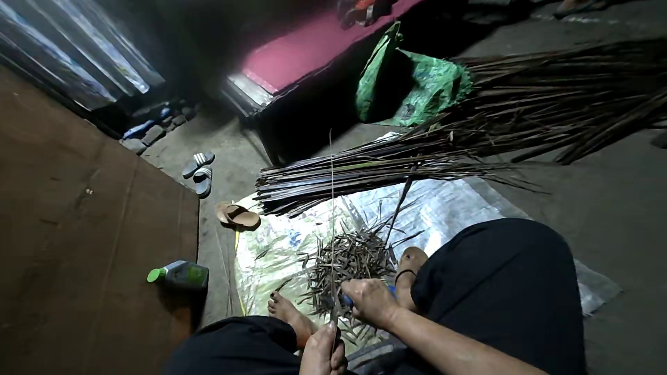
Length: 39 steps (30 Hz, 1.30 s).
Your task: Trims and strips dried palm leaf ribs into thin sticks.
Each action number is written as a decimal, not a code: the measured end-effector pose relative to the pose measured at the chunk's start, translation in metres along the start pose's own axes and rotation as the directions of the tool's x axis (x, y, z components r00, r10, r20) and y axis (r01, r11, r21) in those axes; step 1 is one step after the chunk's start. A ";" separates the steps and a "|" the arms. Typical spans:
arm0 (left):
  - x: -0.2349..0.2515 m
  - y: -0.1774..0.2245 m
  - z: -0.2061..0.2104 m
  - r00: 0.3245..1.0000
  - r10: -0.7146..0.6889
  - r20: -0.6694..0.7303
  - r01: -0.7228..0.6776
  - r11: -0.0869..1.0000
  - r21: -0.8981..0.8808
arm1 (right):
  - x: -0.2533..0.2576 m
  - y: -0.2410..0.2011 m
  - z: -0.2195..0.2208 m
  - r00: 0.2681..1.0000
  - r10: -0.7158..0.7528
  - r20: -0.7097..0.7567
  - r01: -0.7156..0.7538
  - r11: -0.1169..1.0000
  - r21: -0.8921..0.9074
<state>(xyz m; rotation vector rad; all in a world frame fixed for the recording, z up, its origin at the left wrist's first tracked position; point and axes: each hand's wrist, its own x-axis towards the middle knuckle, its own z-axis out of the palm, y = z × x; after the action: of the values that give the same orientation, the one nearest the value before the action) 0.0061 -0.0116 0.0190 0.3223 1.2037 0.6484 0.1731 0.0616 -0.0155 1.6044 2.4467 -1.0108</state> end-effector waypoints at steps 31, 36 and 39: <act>0.001 -0.005 0.003 0.997 0.067 -0.042 -0.063 0.994 0.093 | 0.002 0.017 -0.030 0.984 0.175 0.013 -0.158 0.852 0.500; 0.004 0.001 0.014 0.996 0.026 -0.086 -0.032 0.998 -0.061 | -0.023 -0.009 -0.011 0.991 -0.133 -0.023 0.135 0.974 0.181; 0.002 0.001 0.018 0.996 0.015 -0.082 -0.027 0.989 -0.143 | -0.021 -0.009 -0.001 0.978 -0.167 -0.125 0.179 0.979 0.100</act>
<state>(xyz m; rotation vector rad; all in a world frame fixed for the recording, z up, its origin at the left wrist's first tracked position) 0.0230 -0.0077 0.0243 0.1887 1.2243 0.7689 0.1751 0.0432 -0.0023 1.5433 2.6931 -1.1259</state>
